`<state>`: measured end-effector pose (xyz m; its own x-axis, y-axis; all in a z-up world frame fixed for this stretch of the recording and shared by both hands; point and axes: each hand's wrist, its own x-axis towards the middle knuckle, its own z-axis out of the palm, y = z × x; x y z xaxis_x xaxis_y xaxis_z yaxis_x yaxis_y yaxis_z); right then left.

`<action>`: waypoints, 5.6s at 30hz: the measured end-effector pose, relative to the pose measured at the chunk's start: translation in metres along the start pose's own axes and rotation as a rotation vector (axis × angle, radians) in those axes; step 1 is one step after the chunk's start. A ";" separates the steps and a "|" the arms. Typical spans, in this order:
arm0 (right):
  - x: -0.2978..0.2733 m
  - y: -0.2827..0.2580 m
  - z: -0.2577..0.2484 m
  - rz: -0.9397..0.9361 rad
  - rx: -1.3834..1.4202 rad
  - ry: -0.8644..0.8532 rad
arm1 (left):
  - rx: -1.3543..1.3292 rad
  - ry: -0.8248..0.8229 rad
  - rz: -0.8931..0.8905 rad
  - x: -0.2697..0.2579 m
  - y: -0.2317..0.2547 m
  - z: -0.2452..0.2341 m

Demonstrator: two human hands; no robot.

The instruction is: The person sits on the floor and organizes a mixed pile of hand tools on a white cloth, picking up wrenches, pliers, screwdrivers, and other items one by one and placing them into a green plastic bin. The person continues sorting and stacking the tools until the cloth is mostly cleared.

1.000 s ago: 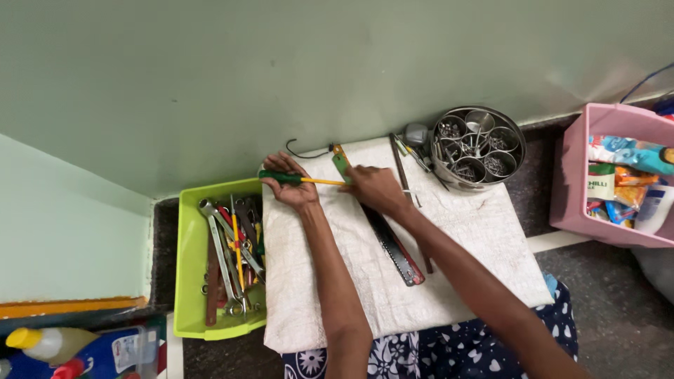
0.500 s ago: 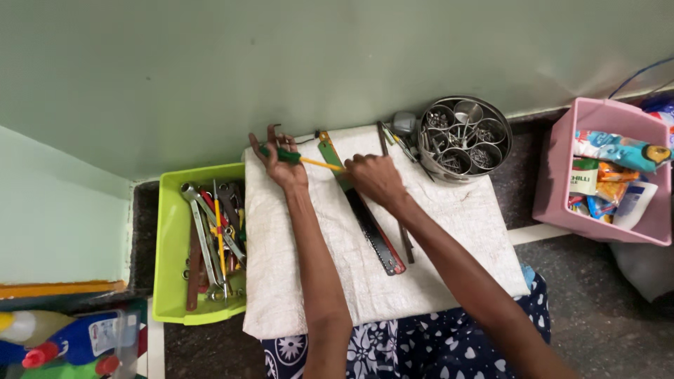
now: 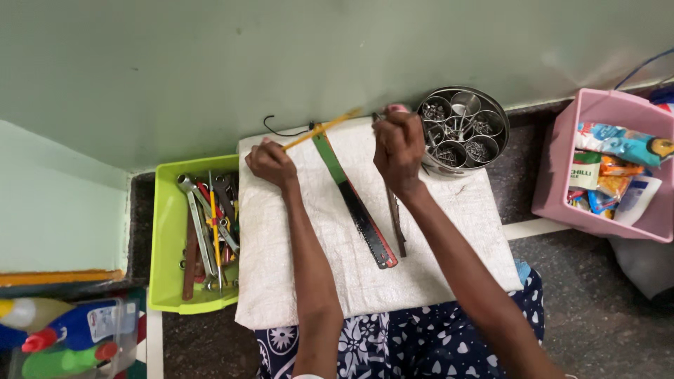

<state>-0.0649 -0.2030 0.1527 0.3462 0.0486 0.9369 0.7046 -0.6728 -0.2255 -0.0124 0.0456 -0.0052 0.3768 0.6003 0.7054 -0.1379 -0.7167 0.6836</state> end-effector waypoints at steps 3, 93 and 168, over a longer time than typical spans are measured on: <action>-0.049 0.013 0.014 0.437 0.129 -0.314 | -0.435 0.142 -0.297 -0.008 -0.031 0.007; -0.097 -0.044 0.017 0.190 -0.062 -0.947 | -2.131 -0.313 -0.830 -0.049 0.063 0.045; -0.099 0.059 0.039 0.588 -0.597 -0.904 | -1.653 -0.592 -1.004 -0.047 0.073 0.050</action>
<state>-0.0340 -0.2187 0.0364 0.9864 -0.0424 0.1589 -0.0150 -0.9853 -0.1703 0.0050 -0.0531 0.0023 0.9863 0.0879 0.1398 -0.1415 0.8858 0.4419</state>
